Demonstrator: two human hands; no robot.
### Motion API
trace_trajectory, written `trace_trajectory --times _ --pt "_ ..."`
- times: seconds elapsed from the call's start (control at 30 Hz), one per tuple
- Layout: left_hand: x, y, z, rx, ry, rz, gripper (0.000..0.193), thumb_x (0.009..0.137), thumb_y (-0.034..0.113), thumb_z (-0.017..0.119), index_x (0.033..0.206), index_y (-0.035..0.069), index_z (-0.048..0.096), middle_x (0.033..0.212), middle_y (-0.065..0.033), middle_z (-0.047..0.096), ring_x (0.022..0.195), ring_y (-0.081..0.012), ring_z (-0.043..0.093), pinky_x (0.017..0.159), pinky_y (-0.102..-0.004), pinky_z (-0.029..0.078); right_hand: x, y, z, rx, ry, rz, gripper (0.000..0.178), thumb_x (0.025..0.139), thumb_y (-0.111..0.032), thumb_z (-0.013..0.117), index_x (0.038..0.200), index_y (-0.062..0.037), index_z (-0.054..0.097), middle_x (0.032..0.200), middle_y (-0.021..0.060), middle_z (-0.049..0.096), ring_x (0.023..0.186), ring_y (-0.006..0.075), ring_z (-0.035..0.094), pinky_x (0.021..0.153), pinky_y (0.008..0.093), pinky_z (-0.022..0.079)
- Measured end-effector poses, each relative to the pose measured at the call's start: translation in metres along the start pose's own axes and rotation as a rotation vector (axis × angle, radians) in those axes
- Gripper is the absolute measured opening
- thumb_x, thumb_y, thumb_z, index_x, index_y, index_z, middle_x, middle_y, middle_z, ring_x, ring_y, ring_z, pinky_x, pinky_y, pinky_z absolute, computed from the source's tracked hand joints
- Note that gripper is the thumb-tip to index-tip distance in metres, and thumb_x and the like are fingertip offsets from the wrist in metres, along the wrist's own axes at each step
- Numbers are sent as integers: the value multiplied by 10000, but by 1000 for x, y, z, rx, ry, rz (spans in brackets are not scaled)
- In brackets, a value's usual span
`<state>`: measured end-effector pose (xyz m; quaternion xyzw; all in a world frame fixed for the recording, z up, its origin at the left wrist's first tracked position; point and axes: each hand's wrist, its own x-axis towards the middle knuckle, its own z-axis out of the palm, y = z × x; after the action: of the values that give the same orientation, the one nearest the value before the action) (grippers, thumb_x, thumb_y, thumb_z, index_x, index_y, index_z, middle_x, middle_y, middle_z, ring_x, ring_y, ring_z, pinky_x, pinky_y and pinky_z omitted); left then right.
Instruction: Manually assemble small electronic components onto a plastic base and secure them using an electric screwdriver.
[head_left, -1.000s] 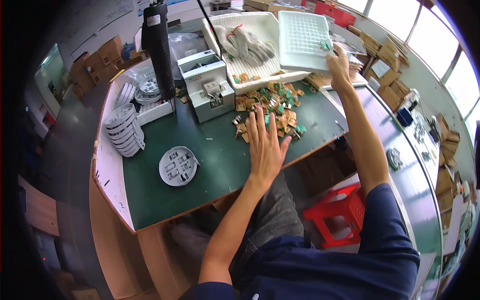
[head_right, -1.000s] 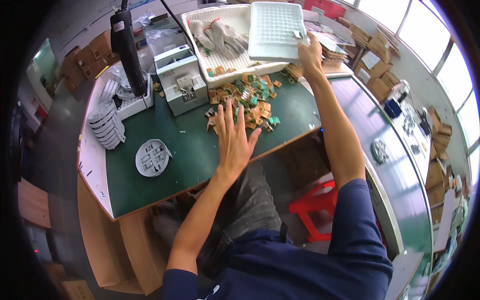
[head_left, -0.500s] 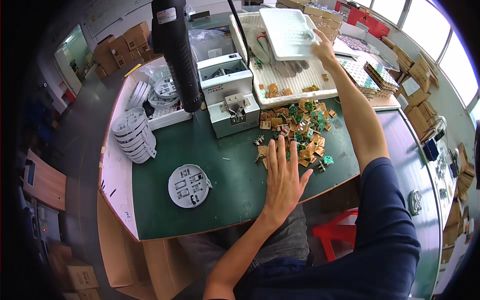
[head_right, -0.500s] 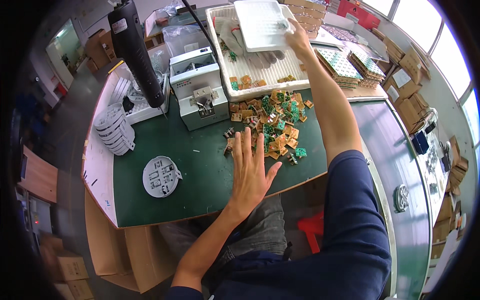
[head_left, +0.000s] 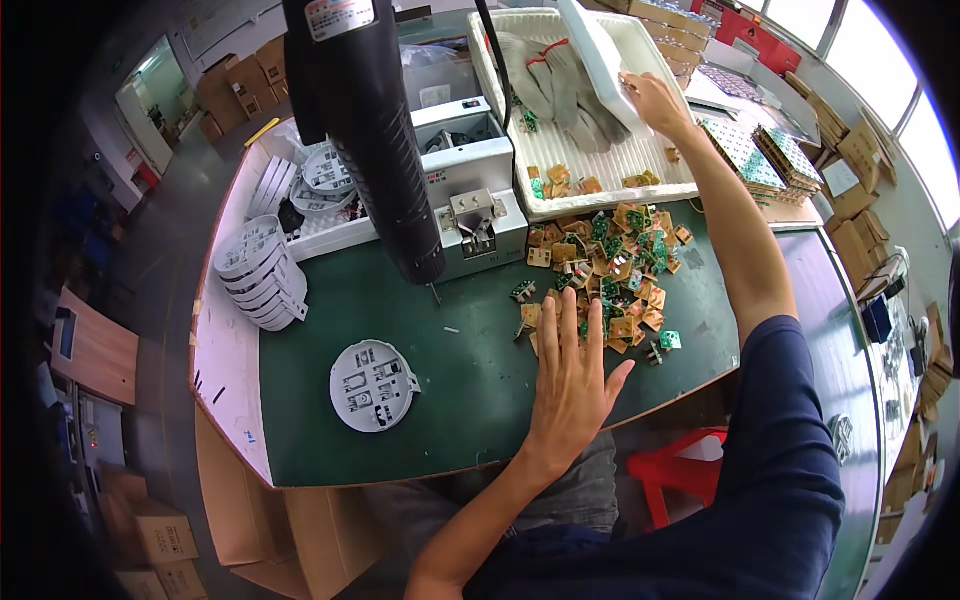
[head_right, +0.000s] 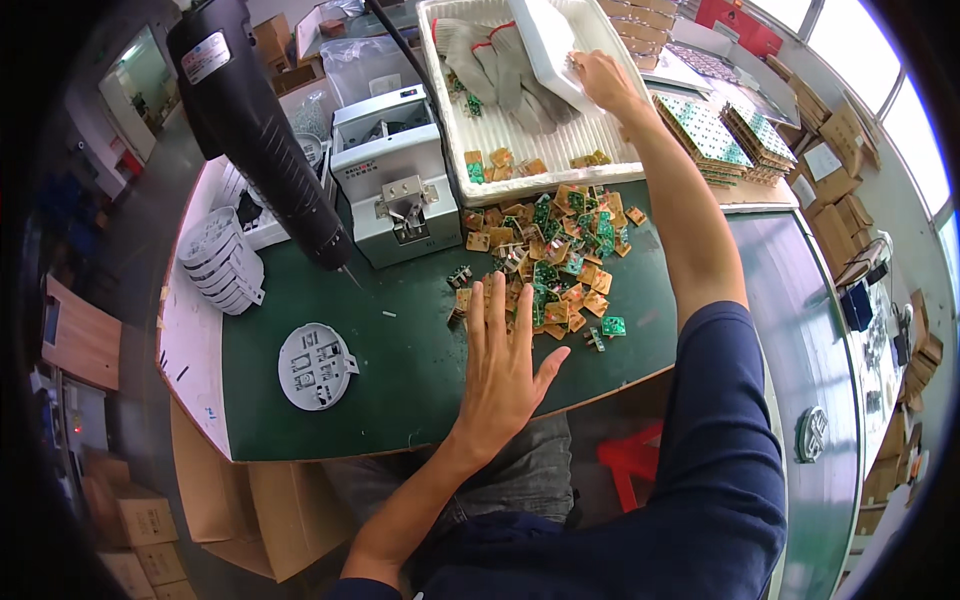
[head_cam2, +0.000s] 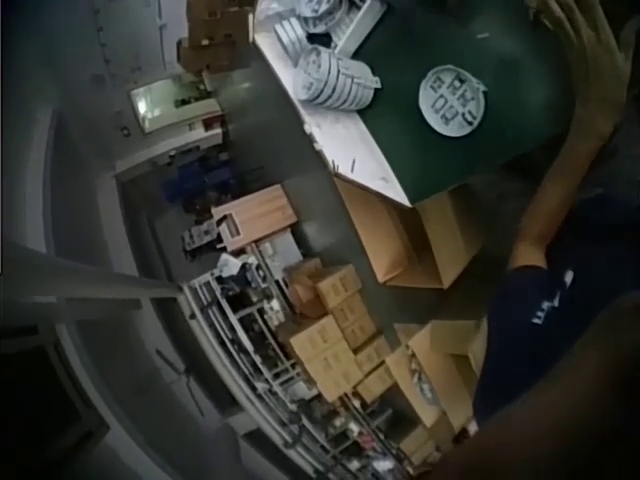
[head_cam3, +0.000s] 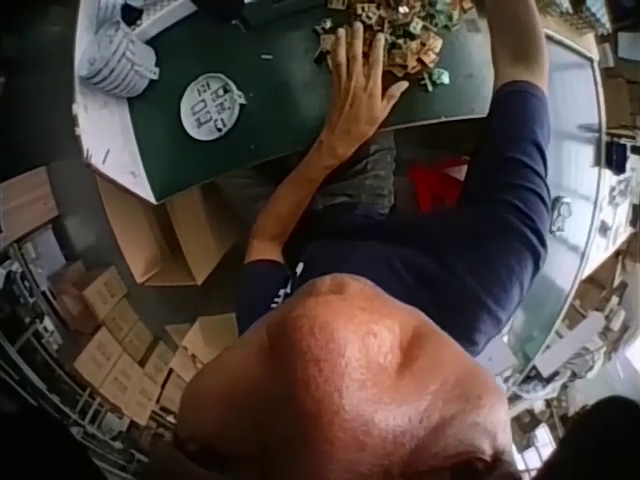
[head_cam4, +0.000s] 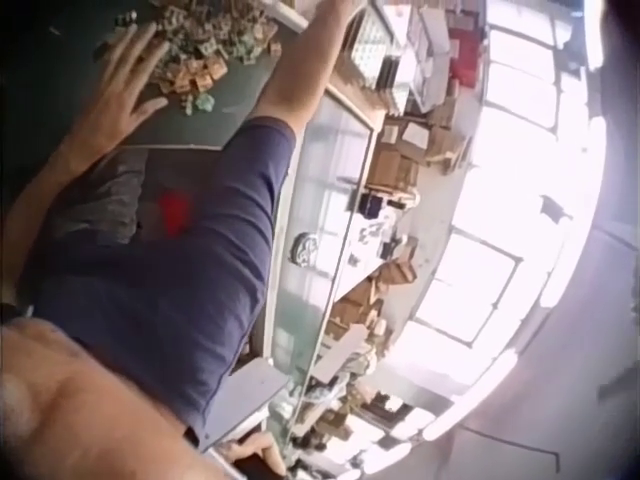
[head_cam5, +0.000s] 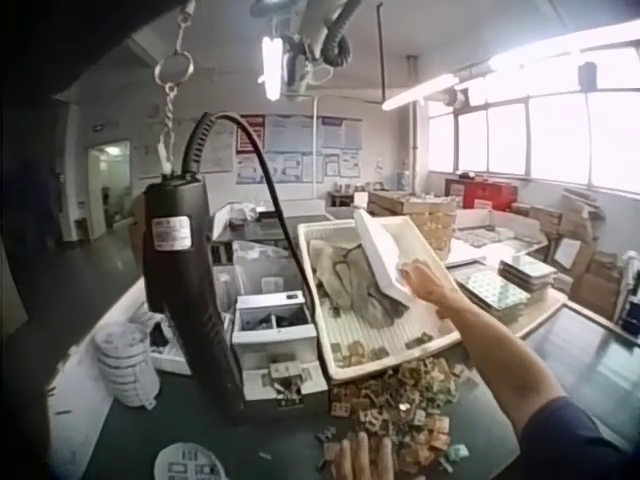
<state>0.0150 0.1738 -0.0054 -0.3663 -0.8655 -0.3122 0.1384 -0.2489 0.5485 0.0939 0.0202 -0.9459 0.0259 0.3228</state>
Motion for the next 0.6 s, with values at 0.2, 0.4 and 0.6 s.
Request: trace_trajectory --times 0.2,0.4,0.6 --pt "-2 -7 -2 -18 24 -35 787 942 406 689 1516 -42 389 1599 -309 262 1500 -488 214 1226 -546 249 11 0 23 235 -88 89 313 963 -71 574 1264 -30 647 1130 208 721 1002 324 707 866 415 539" --pt "2 1 5 -206 191 30 746 916 328 729 1502 -19 423 1602 -276 276 1497 -478 223 1214 -565 268 -2 71 -4 167 265 321 401 975 -291 674 1262 -15 627 1078 163 753 976 225 731 842 361 574" --pt "-30 -15 -37 -280 455 237 556 865 224 768 1374 67 605 1505 -207 457 1424 -436 388 1173 -534 356 -77 -113 -96 759 249 290 435 1007 -256 654 1354 0 601 1162 141 724 1019 200 712 912 325 560"
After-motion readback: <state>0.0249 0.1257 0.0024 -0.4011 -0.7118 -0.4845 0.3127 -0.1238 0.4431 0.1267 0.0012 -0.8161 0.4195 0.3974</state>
